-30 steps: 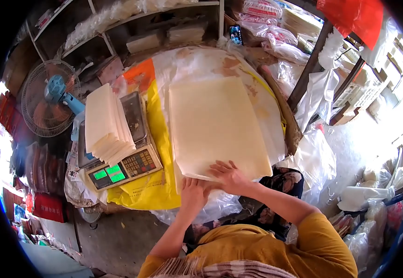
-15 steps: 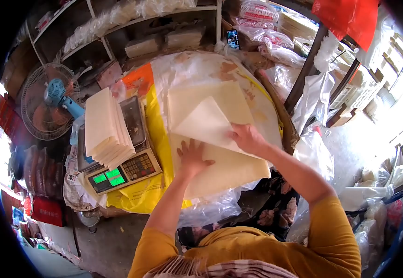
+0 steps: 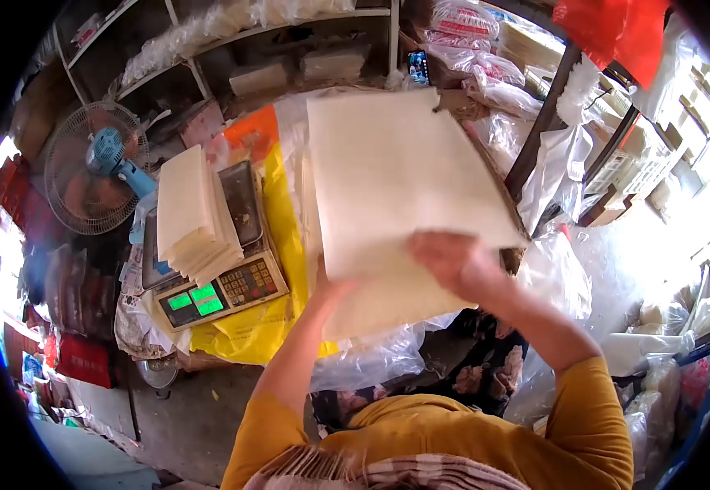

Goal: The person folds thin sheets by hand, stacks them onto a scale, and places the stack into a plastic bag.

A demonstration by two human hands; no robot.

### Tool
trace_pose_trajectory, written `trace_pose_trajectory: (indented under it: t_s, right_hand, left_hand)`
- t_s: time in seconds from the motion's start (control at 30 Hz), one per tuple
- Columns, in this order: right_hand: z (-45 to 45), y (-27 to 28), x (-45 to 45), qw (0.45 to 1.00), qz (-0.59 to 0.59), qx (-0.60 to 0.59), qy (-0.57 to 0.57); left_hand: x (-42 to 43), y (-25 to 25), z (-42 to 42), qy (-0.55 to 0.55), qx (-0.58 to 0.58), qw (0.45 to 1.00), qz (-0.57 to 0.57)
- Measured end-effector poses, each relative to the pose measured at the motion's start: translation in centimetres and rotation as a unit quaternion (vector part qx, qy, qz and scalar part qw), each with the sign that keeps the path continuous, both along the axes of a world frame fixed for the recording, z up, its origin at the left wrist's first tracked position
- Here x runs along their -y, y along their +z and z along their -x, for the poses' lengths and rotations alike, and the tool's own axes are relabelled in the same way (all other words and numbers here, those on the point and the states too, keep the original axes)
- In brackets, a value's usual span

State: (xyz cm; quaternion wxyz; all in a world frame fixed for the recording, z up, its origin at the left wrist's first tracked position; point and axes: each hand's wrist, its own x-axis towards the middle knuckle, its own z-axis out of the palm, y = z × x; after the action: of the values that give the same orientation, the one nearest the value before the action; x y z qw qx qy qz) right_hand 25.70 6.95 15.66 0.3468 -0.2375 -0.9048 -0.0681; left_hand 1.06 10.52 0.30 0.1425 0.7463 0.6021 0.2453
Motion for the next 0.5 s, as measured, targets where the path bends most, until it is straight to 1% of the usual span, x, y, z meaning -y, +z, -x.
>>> trace_pose_trajectory:
  t_s: [0.03, 0.07, 0.13, 0.17, 0.2, 0.23, 0.27, 0.3, 0.33, 0.37, 0.4, 0.43, 0.47, 0.5]
  right_hand:
    - [-0.1, -2.8, 0.8, 0.999, 0.03, 0.028, -0.004]
    - [-0.2, -4.7, 1.8, 0.997, 0.061, 0.057, -0.009]
    - [-0.1, -5.6, 4.2, 0.976, 0.172, 0.13, -0.04]
    - [-0.6, -5.2, 4.7, 0.962, 0.22, 0.162, -0.022]
    - [-1.1, -4.3, 5.0, 0.932, 0.338, 0.127, 0.007]
    - [-1.7, -2.9, 5.0, 0.887, 0.452, 0.09, 0.037]
    - [-2.4, -1.6, 4.8, 0.825, 0.559, 0.052, 0.067]
    - [-3.7, -0.4, 4.2, 0.766, 0.64, 0.027, 0.06]
    - [-5.8, -1.3, 3.3, 0.734, 0.67, -0.076, 0.078]
    - [-7.5, -1.8, 2.1, 0.778, 0.614, -0.114, 0.07]
    - [-9.4, -1.9, 1.2, 0.831, 0.551, -0.068, 0.001]
    - [-10.9, -2.4, 0.2, 0.863, 0.503, -0.04, 0.018]
    - [-11.7, -3.9, 0.2, 0.819, 0.557, -0.138, 0.033]
    - [-12.2, -5.9, 0.5, 0.762, 0.602, -0.234, 0.047]
  left_hand:
    - [1.1, 1.2, -0.2, 0.043, 0.088, 0.993, -0.069]
    - [2.2, 2.4, -0.3, 0.084, 0.176, 0.971, -0.137]
    - [3.8, 1.8, 0.7, 0.013, 0.19, 0.962, -0.198]
    - [4.5, 0.3, 3.1, -0.098, 0.115, 0.97, -0.189]
    - [5.1, -0.7, 4.4, -0.207, 0.039, 0.962, -0.175]
    - [6.0, -0.3, 4.5, -0.207, 0.097, 0.966, -0.124]
    - [7.2, 0.3, 4.6, -0.204, 0.155, 0.964, -0.071]
    - [8.3, 0.8, 4.7, -0.197, 0.214, 0.957, -0.016]
    - [8.9, 0.9, 5.2, -0.175, 0.276, 0.944, 0.044]
    - [9.1, 1.1, 6.0, -0.151, 0.334, 0.925, 0.102]
    - [9.2, 1.1, 6.3, -0.126, 0.391, 0.898, 0.157]
    - [8.9, 0.8, 6.1, -0.066, 0.288, 0.946, 0.133]
    - [8.8, 0.8, 5.9, -0.038, 0.342, 0.929, 0.132]
    - [8.6, 0.8, 5.7, -0.011, 0.395, 0.909, 0.131]
